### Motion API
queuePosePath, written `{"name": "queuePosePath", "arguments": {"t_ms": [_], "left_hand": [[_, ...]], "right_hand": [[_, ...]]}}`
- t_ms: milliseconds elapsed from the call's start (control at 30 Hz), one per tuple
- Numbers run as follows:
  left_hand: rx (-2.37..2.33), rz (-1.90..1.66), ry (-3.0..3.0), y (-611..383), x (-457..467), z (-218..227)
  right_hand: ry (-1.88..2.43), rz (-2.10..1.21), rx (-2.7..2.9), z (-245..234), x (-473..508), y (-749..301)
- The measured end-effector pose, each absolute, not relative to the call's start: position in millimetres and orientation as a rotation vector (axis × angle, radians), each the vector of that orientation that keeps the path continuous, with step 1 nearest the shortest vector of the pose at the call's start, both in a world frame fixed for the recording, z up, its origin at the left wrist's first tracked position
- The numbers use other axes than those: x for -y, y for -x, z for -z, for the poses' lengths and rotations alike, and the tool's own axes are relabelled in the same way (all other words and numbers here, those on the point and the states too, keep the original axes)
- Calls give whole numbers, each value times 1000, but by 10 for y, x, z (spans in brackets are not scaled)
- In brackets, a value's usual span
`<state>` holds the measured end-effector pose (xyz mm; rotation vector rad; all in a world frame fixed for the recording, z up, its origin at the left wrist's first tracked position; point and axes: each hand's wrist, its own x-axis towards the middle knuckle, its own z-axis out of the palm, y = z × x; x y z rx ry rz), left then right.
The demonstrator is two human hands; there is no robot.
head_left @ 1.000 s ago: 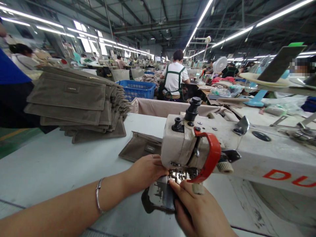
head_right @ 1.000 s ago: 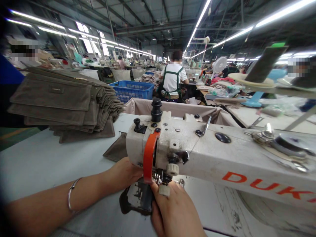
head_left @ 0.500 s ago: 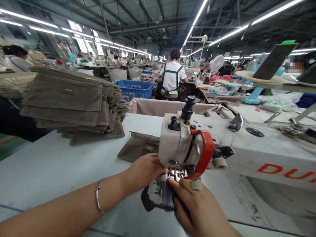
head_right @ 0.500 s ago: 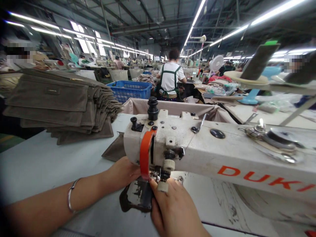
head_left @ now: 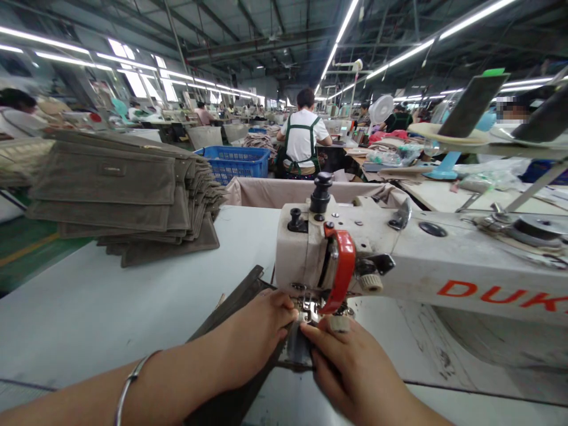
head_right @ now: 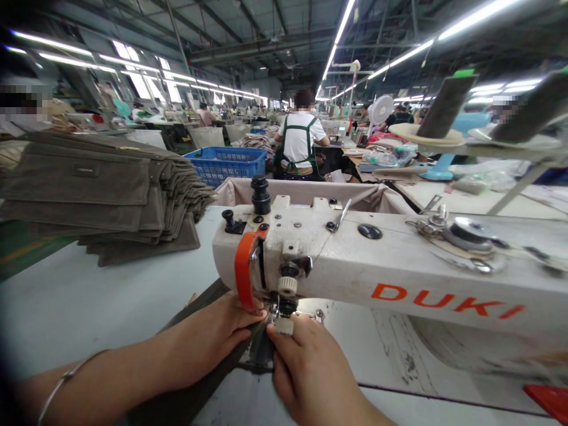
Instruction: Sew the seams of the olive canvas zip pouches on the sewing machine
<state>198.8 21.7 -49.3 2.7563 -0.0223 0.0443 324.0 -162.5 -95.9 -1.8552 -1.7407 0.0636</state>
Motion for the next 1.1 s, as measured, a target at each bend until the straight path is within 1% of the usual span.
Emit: {"name": "queuePosePath", "arguments": {"t_ms": [67,167,233,333,433,500,567,600,733,833,900,1033,1100], "left_hand": [[-40,27,-2749,-1948,-281,383],[-123,124,-2898,-1858,-281,305],[-169,186,-2995,-1765,-196,314],[-161,143,-3099,-1557,-17,410],[172,-30,-3157,-1272,105,622],[381,-308,-3155,-1081,125,797],[402,-554,-3057,-927,111,919],[388,-599,-2957,-872,101,938],[-77,-439,-2623,-789,114,761],[-355,-381,-2454,-801,179,595],[-450,-355,-2368,-811,214,542],[-562,-360,-2272,-838,216,481],[-562,-370,-2263,-863,194,438]], "right_hand": [[1854,-58,1738,970,1628,-3235],[1855,-69,1734,977,1627,-3239],[1871,-87,1730,950,1630,-3238],[1926,-113,1736,857,1673,-3190],[1950,-134,1758,804,1801,-3043],[1854,-86,1764,860,1925,-2892],[1741,-13,1722,984,2048,-2722],[1728,-6,1680,1055,2098,-2636],[1902,-55,1403,1239,2129,-2353],[1936,-56,1140,1176,1969,-2267],[1864,-171,947,1056,1819,-2284],[1557,-789,509,820,1528,-2417],[1437,-937,429,764,1413,-2478]]}}
